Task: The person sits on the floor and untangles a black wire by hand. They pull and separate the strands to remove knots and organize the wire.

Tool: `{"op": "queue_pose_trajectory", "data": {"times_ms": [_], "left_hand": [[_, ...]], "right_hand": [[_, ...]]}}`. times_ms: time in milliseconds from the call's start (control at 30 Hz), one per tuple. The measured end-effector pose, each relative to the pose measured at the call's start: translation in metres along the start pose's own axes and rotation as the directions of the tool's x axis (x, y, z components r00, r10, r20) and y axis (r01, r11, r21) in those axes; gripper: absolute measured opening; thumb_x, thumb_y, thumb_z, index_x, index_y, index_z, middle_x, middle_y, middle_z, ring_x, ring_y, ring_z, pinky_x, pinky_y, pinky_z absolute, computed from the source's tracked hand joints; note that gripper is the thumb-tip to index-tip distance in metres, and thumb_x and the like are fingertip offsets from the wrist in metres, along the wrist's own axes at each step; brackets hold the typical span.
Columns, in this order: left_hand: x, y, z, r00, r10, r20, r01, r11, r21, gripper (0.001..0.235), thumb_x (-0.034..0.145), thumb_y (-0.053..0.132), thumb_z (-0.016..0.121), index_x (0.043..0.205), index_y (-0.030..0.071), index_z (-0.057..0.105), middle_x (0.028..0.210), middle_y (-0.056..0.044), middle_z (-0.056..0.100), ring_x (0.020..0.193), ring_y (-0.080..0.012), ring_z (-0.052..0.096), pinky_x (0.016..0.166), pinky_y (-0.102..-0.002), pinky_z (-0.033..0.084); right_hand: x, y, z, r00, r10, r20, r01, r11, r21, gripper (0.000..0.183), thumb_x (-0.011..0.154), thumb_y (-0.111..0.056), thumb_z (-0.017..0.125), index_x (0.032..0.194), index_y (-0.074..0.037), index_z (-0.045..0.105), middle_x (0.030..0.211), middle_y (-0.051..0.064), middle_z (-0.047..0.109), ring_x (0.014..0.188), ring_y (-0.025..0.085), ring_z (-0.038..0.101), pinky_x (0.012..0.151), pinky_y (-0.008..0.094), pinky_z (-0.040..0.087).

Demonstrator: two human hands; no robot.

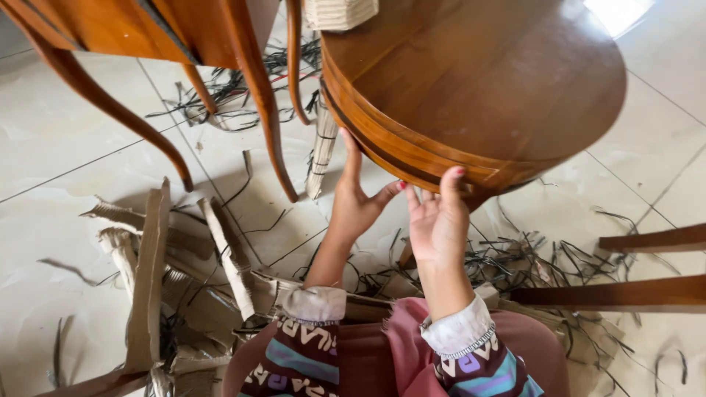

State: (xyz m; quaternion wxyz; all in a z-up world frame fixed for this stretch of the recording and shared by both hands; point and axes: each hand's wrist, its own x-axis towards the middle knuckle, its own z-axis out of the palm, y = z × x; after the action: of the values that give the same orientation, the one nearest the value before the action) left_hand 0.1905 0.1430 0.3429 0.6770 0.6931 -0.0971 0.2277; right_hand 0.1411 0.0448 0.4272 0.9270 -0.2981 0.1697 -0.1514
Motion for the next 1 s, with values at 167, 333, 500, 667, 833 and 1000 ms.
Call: {"op": "queue_pose_trajectory", "data": {"times_ms": [167, 333, 500, 667, 833, 1000], "left_hand": [[-0.003, 0.01, -0.004, 0.996, -0.026, 0.089, 0.025, 1.0, 0.015, 0.121, 0.08, 0.012, 0.086, 0.164, 0.006, -0.001, 0.166, -0.024, 0.024, 0.154, -0.037, 0.023, 0.126, -0.049, 0.019], [-0.042, 0.042, -0.008, 0.883, -0.312, 0.351, 0.207, 0.929, 0.306, 0.103, 0.089, 0.021, 0.075, 0.163, 0.007, 0.005, 0.159, -0.025, 0.035, 0.143, -0.043, 0.04, 0.118, -0.053, 0.035], [-0.135, 0.0, 0.03, 0.514, -0.518, 0.684, 0.089, 0.825, 0.558, 0.098, 0.091, 0.036, 0.068, 0.164, 0.009, 0.009, 0.155, -0.027, 0.041, 0.135, -0.0445, 0.049, 0.113, -0.056, 0.04], [-0.239, -0.072, 0.088, -0.099, -0.743, 0.662, -0.098, 0.669, 0.736, 0.051, 0.087, 0.035, 0.058, 0.13, 0.007, 0.059, 0.113, -0.019, 0.072, 0.11, -0.0361, 0.069, 0.091, -0.049, 0.057], [-0.163, -0.042, 0.105, -0.267, -0.723, 0.637, -0.106, 0.679, 0.727, 0.05, 0.083, 0.036, 0.057, 0.121, 0.007, 0.068, 0.118, -0.016, 0.073, 0.119, -0.0329, 0.066, 0.099, -0.046, 0.054], [-0.139, -0.045, 0.11, -0.384, -0.705, 0.597, -0.129, 0.681, 0.721, 0.062, 0.081, 0.044, 0.058, 0.124, 0.001, 0.069, 0.126, -0.016, 0.071, 0.125, -0.0337, 0.062, 0.105, -0.044, 0.053]], "right_hand": [[0.023, -0.006, -0.087, 0.905, 0.256, 0.341, -0.092, 0.897, -0.432, 0.032, 0.095, -0.013, 0.067, 0.122, 0.003, 0.064, 0.119, 0.025, 0.066, 0.12, 0.04, 0.065, 0.105, 0.059, 0.052], [0.092, -0.03, -0.266, 0.902, 0.409, 0.141, -0.109, 0.531, -0.84, 0.039, 0.088, -0.014, 0.078, 0.122, 0.005, 0.07, 0.105, 0.024, 0.076, 0.093, 0.032, 0.074, 0.087, 0.047, 0.06], [0.188, -0.033, -0.433, 0.977, 0.201, 0.068, 0.168, -0.534, -0.829, 0.029, 0.094, -0.039, 0.066, 0.105, -0.018, 0.083, 0.093, 0.017, 0.079, 0.099, 0.042, 0.071, 0.091, 0.054, 0.057], [0.241, -0.002, -0.408, 0.98, 0.179, 0.088, 0.155, -0.41, -0.899, 0.014, 0.084, -0.038, 0.071, 0.096, -0.04, 0.078, 0.081, 0.003, 0.075, 0.088, 0.034, 0.071, 0.088, 0.048, 0.057], [0.23, 0.0, -0.391, 0.919, 0.391, -0.053, 0.09, -0.338, -0.937, 0.02, 0.08, -0.032, 0.072, 0.098, -0.029, 0.08, 0.088, 0.006, 0.077, 0.091, 0.034, 0.072, 0.088, 0.048, 0.056], [0.225, 0.008, -0.353, 0.899, 0.431, -0.08, 0.076, -0.332, -0.94, 0.023, 0.079, -0.031, 0.071, 0.101, -0.032, 0.08, 0.095, 0.001, 0.079, 0.1, 0.034, 0.072, 0.095, 0.049, 0.054]]}}
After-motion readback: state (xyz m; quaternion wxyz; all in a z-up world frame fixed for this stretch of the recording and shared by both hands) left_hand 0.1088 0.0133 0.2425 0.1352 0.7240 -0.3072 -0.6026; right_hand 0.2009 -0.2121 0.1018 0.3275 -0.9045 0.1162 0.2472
